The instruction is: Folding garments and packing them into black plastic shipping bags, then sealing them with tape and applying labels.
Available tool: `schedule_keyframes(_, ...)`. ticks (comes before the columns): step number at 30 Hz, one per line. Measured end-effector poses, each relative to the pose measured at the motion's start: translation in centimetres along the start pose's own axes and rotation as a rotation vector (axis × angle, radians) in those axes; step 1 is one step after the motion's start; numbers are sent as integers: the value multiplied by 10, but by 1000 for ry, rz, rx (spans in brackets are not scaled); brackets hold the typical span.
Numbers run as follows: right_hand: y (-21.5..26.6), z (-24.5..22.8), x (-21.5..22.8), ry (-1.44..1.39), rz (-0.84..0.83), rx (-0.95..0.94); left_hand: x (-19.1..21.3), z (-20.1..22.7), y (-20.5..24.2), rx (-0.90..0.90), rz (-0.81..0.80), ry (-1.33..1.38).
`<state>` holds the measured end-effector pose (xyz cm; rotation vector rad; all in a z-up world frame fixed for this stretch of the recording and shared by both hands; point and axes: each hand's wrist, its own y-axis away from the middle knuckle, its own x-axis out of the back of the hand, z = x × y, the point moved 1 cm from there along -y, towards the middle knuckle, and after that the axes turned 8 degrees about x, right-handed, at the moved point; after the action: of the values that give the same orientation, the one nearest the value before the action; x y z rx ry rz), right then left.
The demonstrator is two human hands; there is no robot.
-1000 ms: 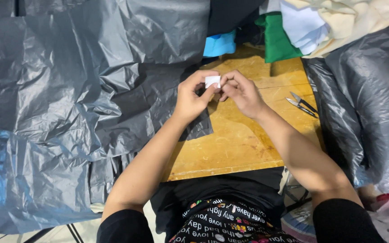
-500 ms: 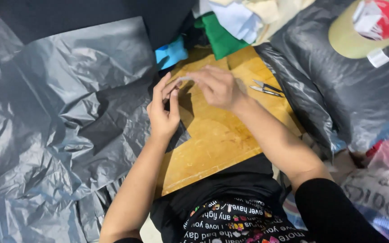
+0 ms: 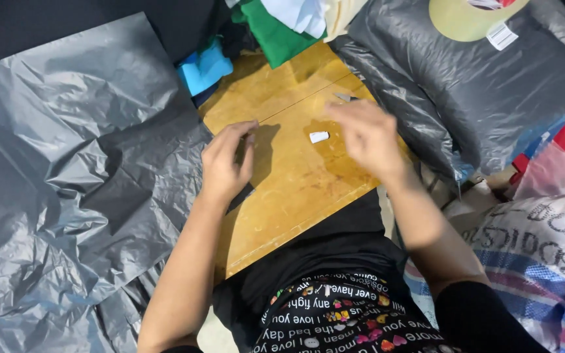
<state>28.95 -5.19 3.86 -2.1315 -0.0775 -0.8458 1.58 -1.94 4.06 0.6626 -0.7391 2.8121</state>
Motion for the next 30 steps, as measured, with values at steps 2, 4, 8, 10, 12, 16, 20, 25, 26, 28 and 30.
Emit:
schedule_keyframes(2, 3, -13, -11, 34, 12, 23, -1, 1, 1, -17, -6, -39)
schedule_keyframes(4, 11, -22, -19, 156, 8, 57, -7, 0, 2, -139, -8, -102)
schedule_keyframes(8, 26, -7, -24, 52, 85, 0, -22, 9, 4, -201, -59, -61)
schedule_keyframes(10, 27, -6, -23, 104, 49, 7, -27, 11, 5, -150, -112, -76)
schedule_keyframes(12, 31, -10, -22, 28, 138, -22, -39, 10, 12, -93, -156, -23)
schedule_keyframes(16, 49, -7, -9, -221, 409, -221, -81, 38, 13, 323, -370, 350)
schedule_keyframes(20, 86, -18, 8, -470, 591, -589, -122, 78, -9, 166, -462, 251)
schedule_keyframes(25, 106, -47, 84, 28, 648, -513, -190, 117, -22, 36, -472, 367)
schedule_keyframes(26, 113, -53, 96, 57, 666, -522, -198, 129, -23, 19, -499, 382)
schedule_keyframes(28, 123, -62, 118, 64, 657, -506, -214, 150, -29, -76, -473, 434)
schedule_keyframes(30, 135, -71, 130, 35, 700, -524, -228, 164, -27, -150, -460, 434)
